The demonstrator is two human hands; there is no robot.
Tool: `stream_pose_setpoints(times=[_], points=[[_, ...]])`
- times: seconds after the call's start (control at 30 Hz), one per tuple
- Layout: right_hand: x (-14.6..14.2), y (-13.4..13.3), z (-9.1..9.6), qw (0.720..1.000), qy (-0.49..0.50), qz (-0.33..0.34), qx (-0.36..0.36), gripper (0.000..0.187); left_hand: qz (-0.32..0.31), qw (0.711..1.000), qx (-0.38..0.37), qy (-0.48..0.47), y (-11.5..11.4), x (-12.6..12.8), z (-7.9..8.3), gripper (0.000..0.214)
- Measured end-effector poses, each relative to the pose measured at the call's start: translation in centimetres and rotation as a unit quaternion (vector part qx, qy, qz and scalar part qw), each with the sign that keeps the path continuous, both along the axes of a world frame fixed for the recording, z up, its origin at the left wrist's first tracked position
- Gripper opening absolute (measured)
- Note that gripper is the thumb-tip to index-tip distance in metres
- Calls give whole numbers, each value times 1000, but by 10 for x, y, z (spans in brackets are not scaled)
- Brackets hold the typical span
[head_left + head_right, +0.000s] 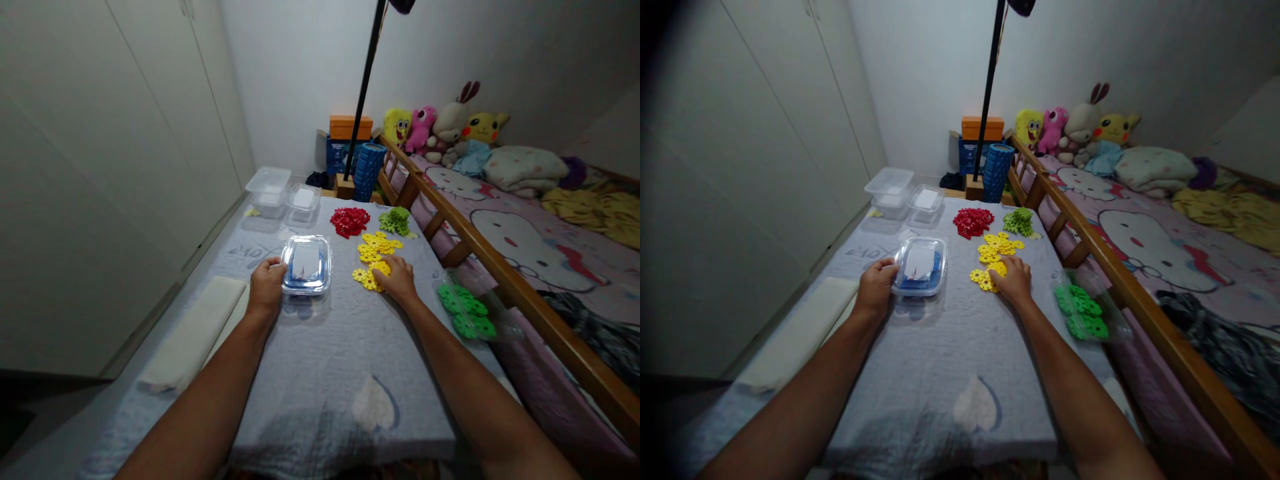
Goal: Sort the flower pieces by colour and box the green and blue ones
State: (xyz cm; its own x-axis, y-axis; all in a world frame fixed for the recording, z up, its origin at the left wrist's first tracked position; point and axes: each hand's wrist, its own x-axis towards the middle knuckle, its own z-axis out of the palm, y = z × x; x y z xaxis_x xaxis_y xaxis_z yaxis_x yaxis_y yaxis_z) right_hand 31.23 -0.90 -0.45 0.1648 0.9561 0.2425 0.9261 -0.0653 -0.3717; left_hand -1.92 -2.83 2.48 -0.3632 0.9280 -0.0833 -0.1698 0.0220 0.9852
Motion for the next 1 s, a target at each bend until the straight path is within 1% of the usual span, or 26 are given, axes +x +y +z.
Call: stream_pose_setpoints(times=[0.1,0.2,0.27,0.33,0.4,0.43,0.47,0.57,0.63,0.7,0.83,0.93,1.0], points=[[-18,-15,0,999,11,50,2,46,4,1000,3,-5,0,0,0,37],[-35,-29,4,995,32,98,-14,48,7,1000,2,-19,1,-1,1,39],[-43,-34,9,987,48,148,-30,49,10,1000,1,-23,2,-2,2,38],[-45,-33,15,975,69,206,-38,46,14,1000,3,-24,2,-3,4,36],[-41,-22,24,968,86,234,-27,42,17,1000,4,-24,1,-3,5,33],[-37,-13,28,969,90,228,-14,40,17,1000,5,-23,1,-3,6,33],[-32,-2,33,975,85,206,4,39,16,1000,4,-22,1,-3,7,32],[-19,35,42,995,29,85,31,41,15,1000,3,-26,0,-3,8,33],[-13,59,44,1000,-5,15,14,46,18,999,2,-28,0,-3,8,34],[-11,78,44,999,-24,-24,-13,53,21,999,2,-26,1,-3,7,34],[-14,101,40,996,-34,-43,-76,60,19,1000,3,-24,2,-4,6,35],[-19,106,35,991,-48,-43,-118,60,16,999,0,-33,2,-4,6,38],[-21,104,33,989,-60,-43,-126,58,17,999,-2,-37,1,-4,6,40]])
